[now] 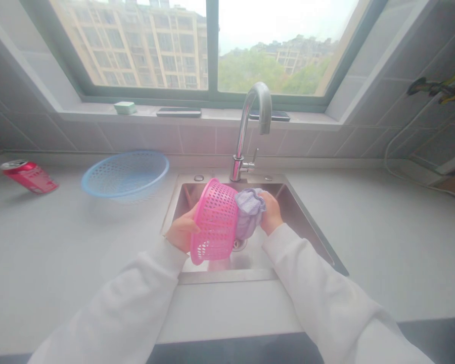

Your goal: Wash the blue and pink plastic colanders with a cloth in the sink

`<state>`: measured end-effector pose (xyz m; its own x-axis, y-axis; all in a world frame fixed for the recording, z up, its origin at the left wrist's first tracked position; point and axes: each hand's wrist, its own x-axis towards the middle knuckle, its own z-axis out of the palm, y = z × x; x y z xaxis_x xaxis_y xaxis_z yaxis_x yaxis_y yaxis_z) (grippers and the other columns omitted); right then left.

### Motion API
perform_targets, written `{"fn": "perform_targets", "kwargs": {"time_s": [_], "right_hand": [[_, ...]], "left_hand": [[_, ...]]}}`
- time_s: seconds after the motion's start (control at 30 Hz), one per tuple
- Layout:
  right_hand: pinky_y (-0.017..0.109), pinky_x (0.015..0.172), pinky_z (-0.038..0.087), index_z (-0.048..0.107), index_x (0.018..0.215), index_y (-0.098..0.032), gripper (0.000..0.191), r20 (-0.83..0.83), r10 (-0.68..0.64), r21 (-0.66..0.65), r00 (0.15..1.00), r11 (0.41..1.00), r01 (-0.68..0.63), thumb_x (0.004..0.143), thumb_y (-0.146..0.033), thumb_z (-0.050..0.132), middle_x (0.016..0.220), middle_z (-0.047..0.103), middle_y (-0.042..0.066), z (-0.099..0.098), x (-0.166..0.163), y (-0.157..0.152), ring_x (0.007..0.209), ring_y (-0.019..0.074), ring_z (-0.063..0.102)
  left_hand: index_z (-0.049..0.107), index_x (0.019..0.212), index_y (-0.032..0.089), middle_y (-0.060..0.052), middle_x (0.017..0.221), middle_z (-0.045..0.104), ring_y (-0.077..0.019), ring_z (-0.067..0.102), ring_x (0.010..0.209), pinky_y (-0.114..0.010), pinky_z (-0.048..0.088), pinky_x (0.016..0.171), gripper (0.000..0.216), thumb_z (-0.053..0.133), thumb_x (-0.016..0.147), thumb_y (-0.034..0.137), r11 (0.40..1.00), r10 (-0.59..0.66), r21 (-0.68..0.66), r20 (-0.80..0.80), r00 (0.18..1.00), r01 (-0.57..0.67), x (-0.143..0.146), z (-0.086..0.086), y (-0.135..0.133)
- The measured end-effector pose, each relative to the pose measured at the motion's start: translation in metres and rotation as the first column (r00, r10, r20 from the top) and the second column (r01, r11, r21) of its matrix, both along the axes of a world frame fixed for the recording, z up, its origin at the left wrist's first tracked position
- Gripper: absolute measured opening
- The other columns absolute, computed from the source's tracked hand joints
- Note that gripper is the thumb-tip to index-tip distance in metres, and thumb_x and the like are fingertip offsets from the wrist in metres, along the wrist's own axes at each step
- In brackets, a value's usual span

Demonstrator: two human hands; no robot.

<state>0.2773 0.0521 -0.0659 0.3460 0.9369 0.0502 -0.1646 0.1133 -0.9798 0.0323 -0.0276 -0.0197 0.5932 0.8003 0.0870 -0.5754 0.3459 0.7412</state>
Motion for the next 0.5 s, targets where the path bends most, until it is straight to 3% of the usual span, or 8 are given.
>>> {"fn": "perform_targets", "kwargs": {"time_s": [0.13, 0.27, 0.33, 0.4, 0.5], "right_hand": [[0.03, 0.063, 0.047, 0.054, 0.067, -0.022, 0.016, -0.107, -0.014, -0.028, 0.994, 1.0, 0.011, 0.062, -0.033, 0.065, 0.065, 0.059, -0.003, 0.002, 0.0, -0.002, 0.066, 0.0152, 0.054], [0.03, 0.062, 0.046, 0.053, 0.065, -0.022, 0.019, -0.156, -0.017, -0.036, 0.988, 0.999, 0.012, 0.06, -0.033, 0.068, 0.064, 0.057, -0.004, 0.004, 0.0, -0.003, 0.064, 0.0146, 0.052], [0.031, 0.063, 0.047, 0.055, 0.067, -0.021, 0.02, -0.167, -0.016, -0.043, 0.986, 0.999, 0.009, 0.059, -0.033, 0.069, 0.066, 0.058, -0.003, 0.004, 0.0, -0.003, 0.065, 0.0151, 0.054], [0.031, 0.063, 0.047, 0.056, 0.068, -0.021, 0.021, -0.166, -0.018, -0.048, 0.986, 0.999, 0.01, 0.059, -0.034, 0.07, 0.066, 0.059, -0.003, 0.004, 0.0, -0.003, 0.065, 0.0154, 0.054], [0.031, 0.061, 0.047, 0.053, 0.065, -0.022, 0.023, -0.143, -0.032, -0.04, 0.989, 0.999, 0.027, 0.06, -0.035, 0.07, 0.063, 0.057, -0.004, 0.004, 0.001, -0.003, 0.063, 0.0149, 0.053]], "left_hand": [[0.039, 0.153, 0.029, -0.014, 0.141, 0.062, -0.0426, 0.058, 0.13, -0.061, 0.049, 0.106, 0.098, 0.076, 0.063, 0.015, 0.999, 0.025, 0.024, 0.02, 0.999, -0.026, -0.004, 0.0, 0.0], [0.049, 0.146, 0.025, -0.014, 0.139, 0.063, -0.0394, 0.059, 0.13, -0.056, 0.05, 0.106, 0.07, 0.073, 0.081, 0.035, 0.998, 0.055, 0.042, 0.017, 0.998, -0.056, -0.002, -0.003, 0.004], [0.05, 0.145, 0.026, -0.012, 0.132, 0.067, -0.0336, 0.066, 0.119, -0.052, 0.052, 0.104, 0.07, 0.075, 0.08, 0.025, 0.996, 0.071, 0.051, -0.069, 0.995, -0.067, 0.001, -0.006, 0.007], [0.047, 0.146, 0.028, -0.011, 0.129, 0.069, -0.0308, 0.069, 0.114, -0.049, 0.054, 0.1, 0.083, 0.076, 0.071, 0.01, 0.998, 0.048, 0.052, -0.13, 0.99, -0.041, 0.004, -0.008, 0.01], [0.045, 0.148, 0.03, -0.01, 0.131, 0.068, -0.0316, 0.067, 0.118, -0.05, 0.054, 0.101, 0.091, 0.076, 0.066, 0.004, 0.996, 0.061, 0.077, -0.095, 0.994, -0.053, 0.005, -0.01, 0.009]]}}
